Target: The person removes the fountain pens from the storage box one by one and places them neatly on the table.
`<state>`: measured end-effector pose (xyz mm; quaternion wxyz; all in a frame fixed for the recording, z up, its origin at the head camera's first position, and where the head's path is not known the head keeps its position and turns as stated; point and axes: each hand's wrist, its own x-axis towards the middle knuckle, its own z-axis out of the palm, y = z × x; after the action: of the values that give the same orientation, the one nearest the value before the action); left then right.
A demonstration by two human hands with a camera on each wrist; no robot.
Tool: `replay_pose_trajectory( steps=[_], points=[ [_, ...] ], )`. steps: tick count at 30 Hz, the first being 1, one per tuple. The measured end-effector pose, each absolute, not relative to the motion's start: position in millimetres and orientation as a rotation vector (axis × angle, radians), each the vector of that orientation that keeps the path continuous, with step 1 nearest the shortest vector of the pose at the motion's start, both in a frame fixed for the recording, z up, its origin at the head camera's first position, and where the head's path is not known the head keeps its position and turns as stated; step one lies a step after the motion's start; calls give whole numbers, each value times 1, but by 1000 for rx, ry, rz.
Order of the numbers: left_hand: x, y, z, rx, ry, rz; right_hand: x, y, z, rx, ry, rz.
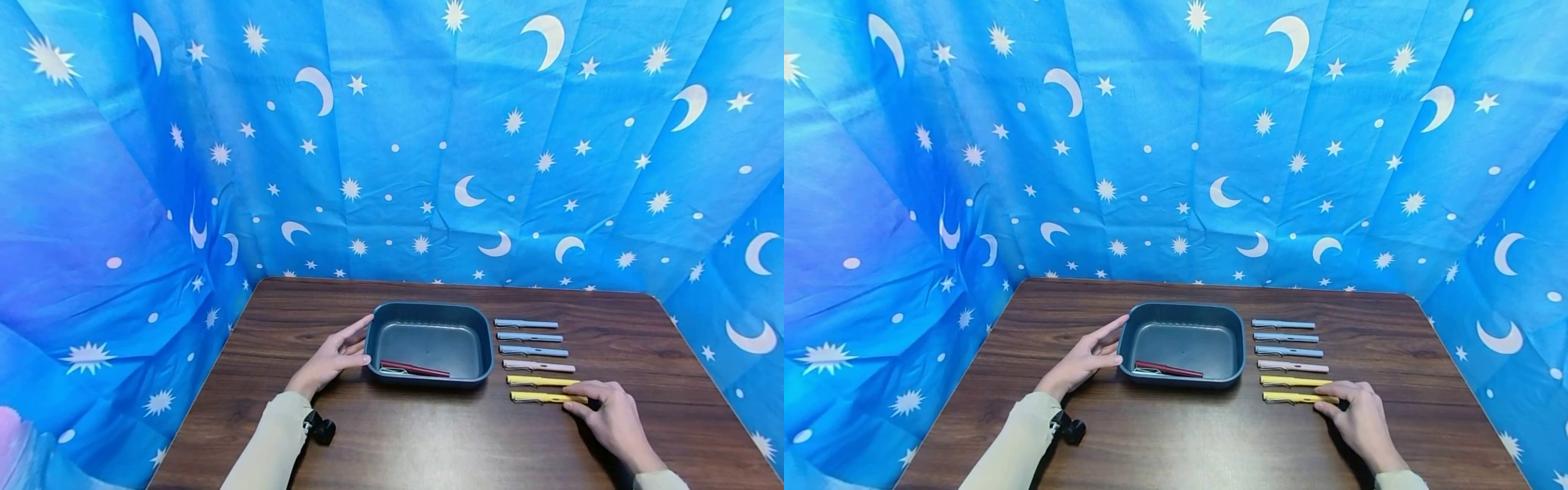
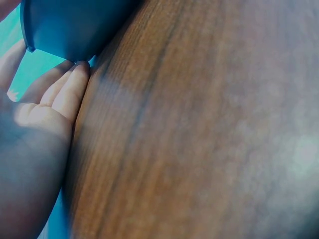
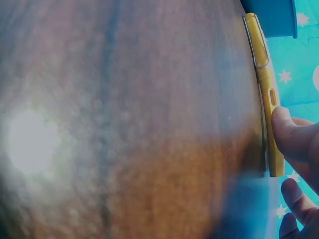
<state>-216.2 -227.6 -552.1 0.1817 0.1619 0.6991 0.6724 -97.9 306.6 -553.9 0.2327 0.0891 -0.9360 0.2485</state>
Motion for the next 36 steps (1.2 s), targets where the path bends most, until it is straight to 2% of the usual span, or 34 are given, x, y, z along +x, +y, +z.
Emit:
replay_pose_trajectory(
  steps=[11,23,36],
  points=[
    [-218,-229,-554,449,1973,1900,-106,303,-528,158,-2556,758],
    [-220,-229,-554,482,1966,1908,-119,286,-494,59,-2481,1188],
    [-217,-228,-552,461,1964,1893,-136,246,-486,192,-2461,1391]
  ],
)
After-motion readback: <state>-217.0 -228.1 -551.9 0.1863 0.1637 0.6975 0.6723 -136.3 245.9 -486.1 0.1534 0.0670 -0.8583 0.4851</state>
